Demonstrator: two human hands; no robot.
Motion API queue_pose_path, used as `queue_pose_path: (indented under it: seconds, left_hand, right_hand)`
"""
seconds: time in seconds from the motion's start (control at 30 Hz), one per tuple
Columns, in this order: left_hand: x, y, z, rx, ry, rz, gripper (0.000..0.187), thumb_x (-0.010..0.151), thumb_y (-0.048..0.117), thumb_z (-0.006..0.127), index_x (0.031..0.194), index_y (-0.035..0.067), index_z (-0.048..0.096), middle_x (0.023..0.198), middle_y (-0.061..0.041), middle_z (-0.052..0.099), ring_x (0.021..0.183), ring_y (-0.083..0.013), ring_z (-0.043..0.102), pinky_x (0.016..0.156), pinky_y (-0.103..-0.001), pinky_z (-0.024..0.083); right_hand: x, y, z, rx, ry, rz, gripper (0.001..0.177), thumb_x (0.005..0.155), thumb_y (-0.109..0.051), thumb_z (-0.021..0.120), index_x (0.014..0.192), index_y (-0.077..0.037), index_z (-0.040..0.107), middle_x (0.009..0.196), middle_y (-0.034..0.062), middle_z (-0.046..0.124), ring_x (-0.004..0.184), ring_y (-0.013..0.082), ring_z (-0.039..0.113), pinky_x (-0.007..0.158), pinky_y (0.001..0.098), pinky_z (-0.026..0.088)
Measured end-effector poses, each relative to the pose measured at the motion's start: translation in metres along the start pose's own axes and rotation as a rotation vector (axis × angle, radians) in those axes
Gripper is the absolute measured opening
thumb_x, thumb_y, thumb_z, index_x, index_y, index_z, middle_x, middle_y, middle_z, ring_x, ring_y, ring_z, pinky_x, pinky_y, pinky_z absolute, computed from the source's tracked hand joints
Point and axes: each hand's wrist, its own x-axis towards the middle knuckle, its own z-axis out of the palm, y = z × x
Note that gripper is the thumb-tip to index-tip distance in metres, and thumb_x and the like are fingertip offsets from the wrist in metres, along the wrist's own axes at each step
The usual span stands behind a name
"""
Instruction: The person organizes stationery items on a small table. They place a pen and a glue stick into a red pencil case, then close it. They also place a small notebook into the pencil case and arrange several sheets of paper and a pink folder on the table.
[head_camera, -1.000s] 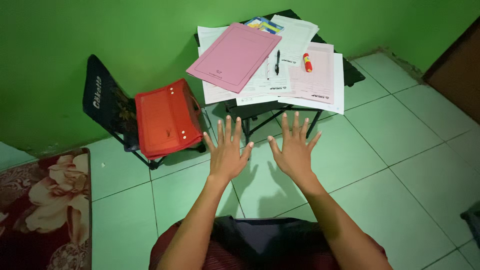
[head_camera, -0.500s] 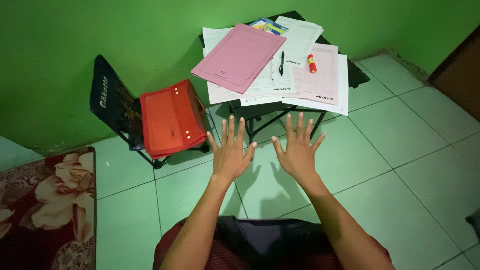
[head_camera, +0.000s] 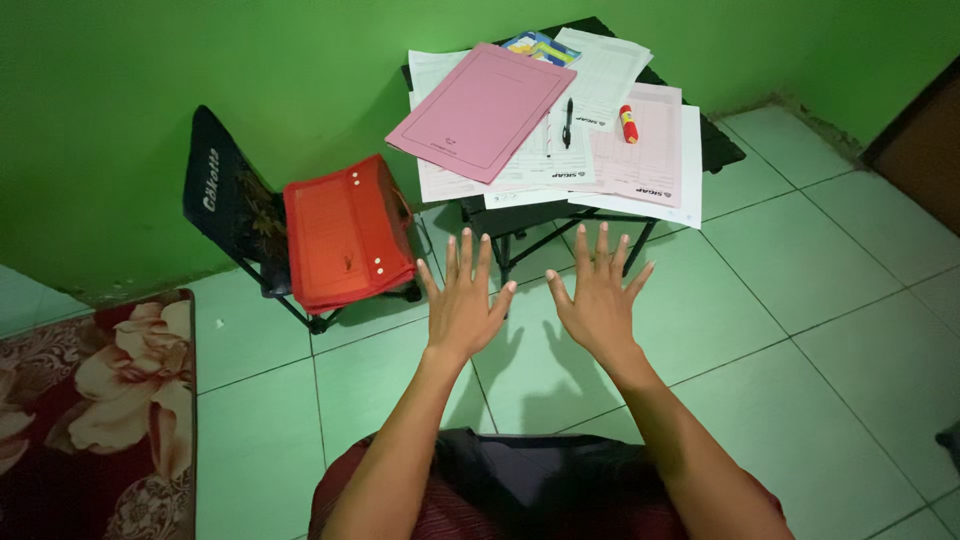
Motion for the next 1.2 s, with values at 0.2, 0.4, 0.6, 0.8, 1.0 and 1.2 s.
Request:
queue_pose_path:
  seconds: [0.2, 0.4, 0.6, 0.8, 1.0, 1.2]
  left_hand:
    - [0.0016, 0.0014, -0.0020, 0.013, -0.017, -0.005, 0.079, 0.099, 0.056, 0.043, 0.162, 0.013, 0.019, 0.168, -0.015, 0.013, 0.155, -0.0349, 0.009, 0.116, -0.073, 0.001]
    - [-0.0008, 0.0023, -0.0013, -0.005, -0.002, 0.002, 0.079, 0.100, 0.055, 0.046, 0.162, 0.012, 0.020, 0.169, -0.015, 0.014, 0.156, -0.0347, 0.011, 0.117, -0.073, 0.003]
    - [0.0010, 0.0010, 0.0036, 0.019, -0.001, 0.005, 0.081, 0.099, 0.055, 0.046, 0.161, 0.010, 0.020, 0.168, -0.016, 0.015, 0.155, -0.0341, 0.012, 0.116, -0.073, 0.004]
    - [-0.0001, 0.0004, 0.0054, 0.017, 0.011, 0.024, 0.081, 0.100, 0.056, 0.044, 0.162, 0.009, 0.019, 0.169, -0.015, 0.015, 0.155, -0.0340, 0.013, 0.116, -0.074, 0.005]
    - [0.0001, 0.0023, 0.0038, 0.030, 0.016, 0.022, 0.080, 0.100, 0.055, 0.044, 0.161, 0.010, 0.020, 0.169, -0.015, 0.015, 0.155, -0.0338, 0.013, 0.117, -0.073, 0.006]
    - [-0.0003, 0.0024, 0.0055, 0.025, 0.026, 0.027, 0.080, 0.101, 0.055, 0.044, 0.162, 0.009, 0.020, 0.169, -0.015, 0.016, 0.156, -0.0342, 0.013, 0.117, -0.073, 0.006]
  right_hand:
    - [0.0007, -0.0011, -0.0020, -0.019, -0.016, 0.002, 0.082, 0.100, -0.054, 0.047, 0.162, -0.007, 0.021, 0.167, 0.0248, 0.014, 0.153, 0.0514, 0.004, 0.108, 0.0824, -0.003]
    - [-0.0004, -0.0023, -0.0023, 0.002, -0.017, 0.008, 0.082, 0.099, -0.053, 0.047, 0.162, -0.008, 0.022, 0.168, 0.0240, 0.014, 0.153, 0.0508, 0.003, 0.108, 0.0820, -0.004]
    - [0.0015, -0.0008, -0.0002, -0.004, -0.030, 0.014, 0.081, 0.099, -0.054, 0.047, 0.162, -0.009, 0.022, 0.168, 0.0241, 0.013, 0.153, 0.0508, 0.002, 0.108, 0.0812, -0.005]
    - [0.0001, -0.0001, 0.0001, 0.025, 0.004, 0.009, 0.082, 0.099, -0.054, 0.048, 0.162, -0.009, 0.022, 0.168, 0.0234, 0.014, 0.154, 0.0506, 0.003, 0.109, 0.0813, -0.005]
    - [0.0010, -0.0015, -0.0024, 0.011, 0.007, 0.009, 0.082, 0.099, -0.054, 0.049, 0.162, -0.009, 0.022, 0.167, 0.0249, 0.015, 0.153, 0.0516, 0.004, 0.108, 0.0819, -0.004]
    - [0.0008, -0.0014, -0.0036, 0.014, -0.005, 0.017, 0.082, 0.099, -0.054, 0.049, 0.162, -0.008, 0.023, 0.168, 0.0244, 0.016, 0.153, 0.0509, 0.004, 0.109, 0.0817, -0.005]
